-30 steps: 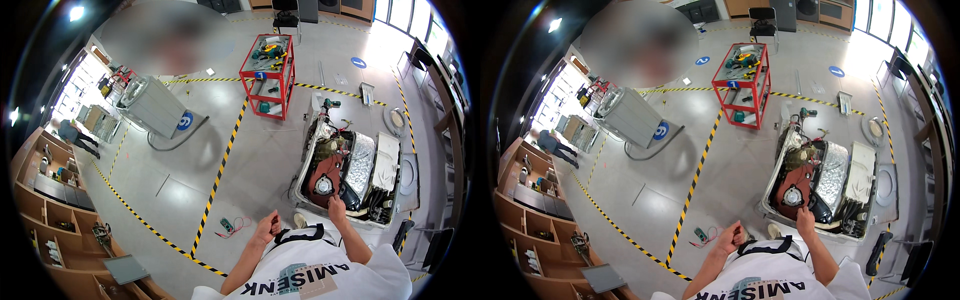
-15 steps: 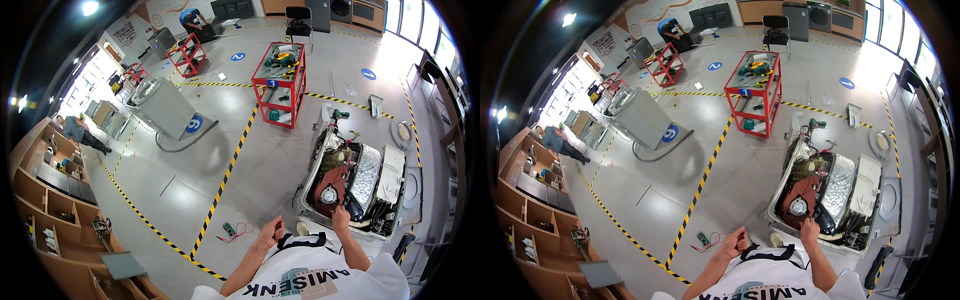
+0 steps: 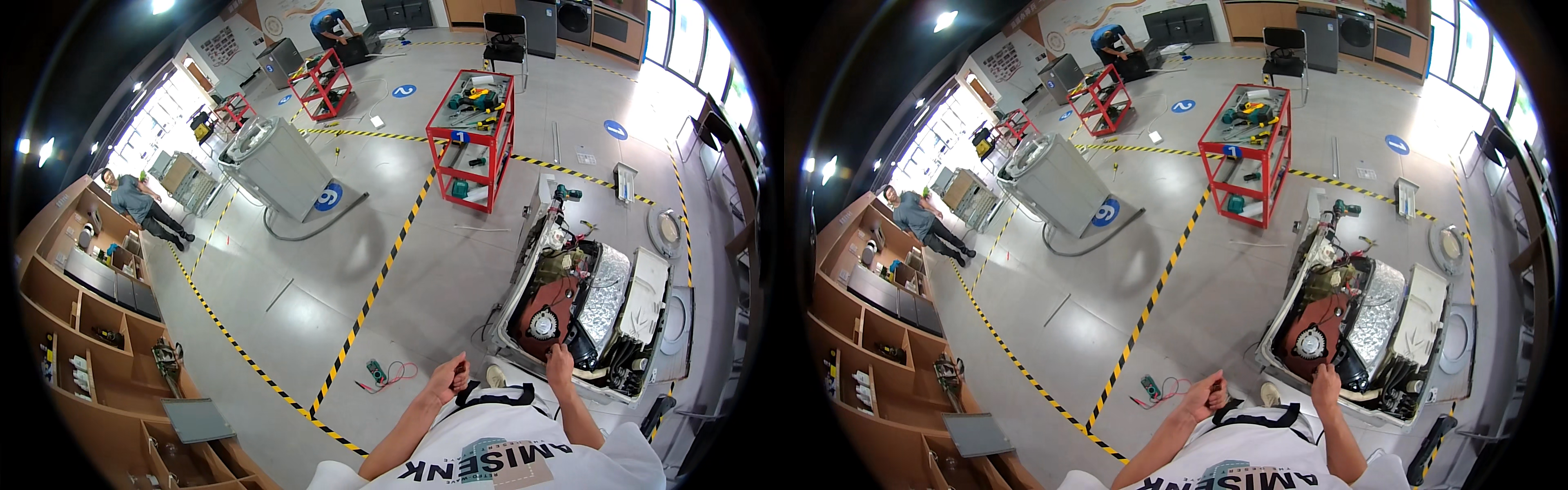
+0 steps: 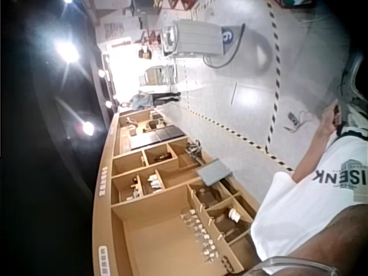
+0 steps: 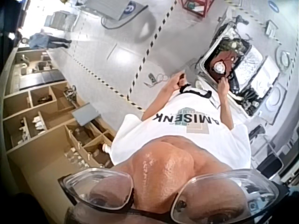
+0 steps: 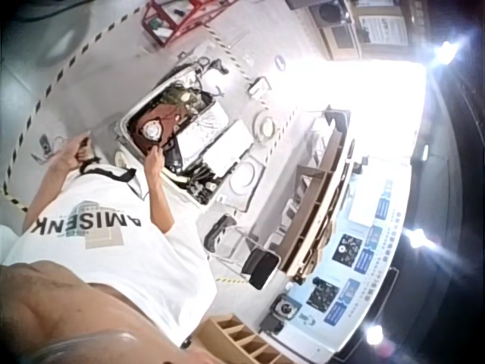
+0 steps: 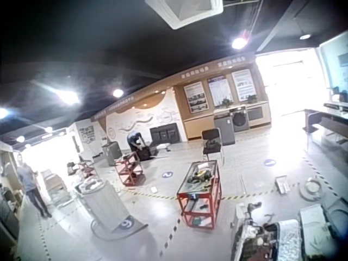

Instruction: The person uses an electric screwdriver to unscrew several fasteners from a red plastic internal component of a washing machine and then disconnects a wire by hand.

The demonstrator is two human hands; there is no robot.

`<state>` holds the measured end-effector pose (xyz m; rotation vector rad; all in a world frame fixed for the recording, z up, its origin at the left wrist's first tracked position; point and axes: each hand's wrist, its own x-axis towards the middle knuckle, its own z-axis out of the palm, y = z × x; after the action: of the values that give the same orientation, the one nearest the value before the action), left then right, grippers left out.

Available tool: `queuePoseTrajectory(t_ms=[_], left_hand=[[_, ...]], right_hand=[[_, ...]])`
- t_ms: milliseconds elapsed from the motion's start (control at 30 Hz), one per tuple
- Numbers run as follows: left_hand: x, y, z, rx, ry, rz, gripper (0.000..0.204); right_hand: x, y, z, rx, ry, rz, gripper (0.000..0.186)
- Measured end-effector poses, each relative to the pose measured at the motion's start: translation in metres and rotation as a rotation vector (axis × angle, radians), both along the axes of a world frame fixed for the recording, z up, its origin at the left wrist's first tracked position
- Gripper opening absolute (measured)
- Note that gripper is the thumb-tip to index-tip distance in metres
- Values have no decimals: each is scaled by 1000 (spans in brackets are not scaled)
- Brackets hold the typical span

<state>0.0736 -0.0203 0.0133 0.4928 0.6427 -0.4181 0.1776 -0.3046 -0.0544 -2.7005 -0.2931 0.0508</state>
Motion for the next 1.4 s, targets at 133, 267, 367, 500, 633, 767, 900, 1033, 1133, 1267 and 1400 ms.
queuePoseTrajectory(t_ms=[133, 267, 367, 500, 633, 767, 900, 1033, 1133, 1267, 1400], left_hand=[[1, 0, -1, -19, -10, -8, 35], [4, -2, 6, 4, 38, -4, 37], [5, -2, 4, 0, 43, -7, 38], [1, -1, -5, -26, 7, -1, 35], [-1, 0, -10, -58, -21, 6, 34], [5, -3, -3, 36, 55, -1, 35], [5, 0, -8, 17, 148, 24, 36], [1, -4, 13, 27, 94, 13, 33], [3, -7, 22, 55, 95, 8, 32], [1, -9, 20, 57, 79, -8, 32], [1, -10, 29, 88, 68, -15, 32]], right_hand=[[3, 1, -4, 82, -104, 34, 9], [5, -3, -6, 136, -91, 91, 8], [6, -6, -5, 111, -101, 107, 8], [5, -2, 2, -3, -50, 39, 12], [4, 3, 2, -42, -41, -22, 19], [8, 9, 10, -130, 0, -93, 25], [7, 6, 10, -7, -46, -51, 19], [5, -1, -4, 33, -19, -10, 11], [4, -3, -2, 41, -39, -5, 9], [4, -7, -10, -43, -89, -55, 19], [4, -11, -16, -96, -83, -48, 24]])
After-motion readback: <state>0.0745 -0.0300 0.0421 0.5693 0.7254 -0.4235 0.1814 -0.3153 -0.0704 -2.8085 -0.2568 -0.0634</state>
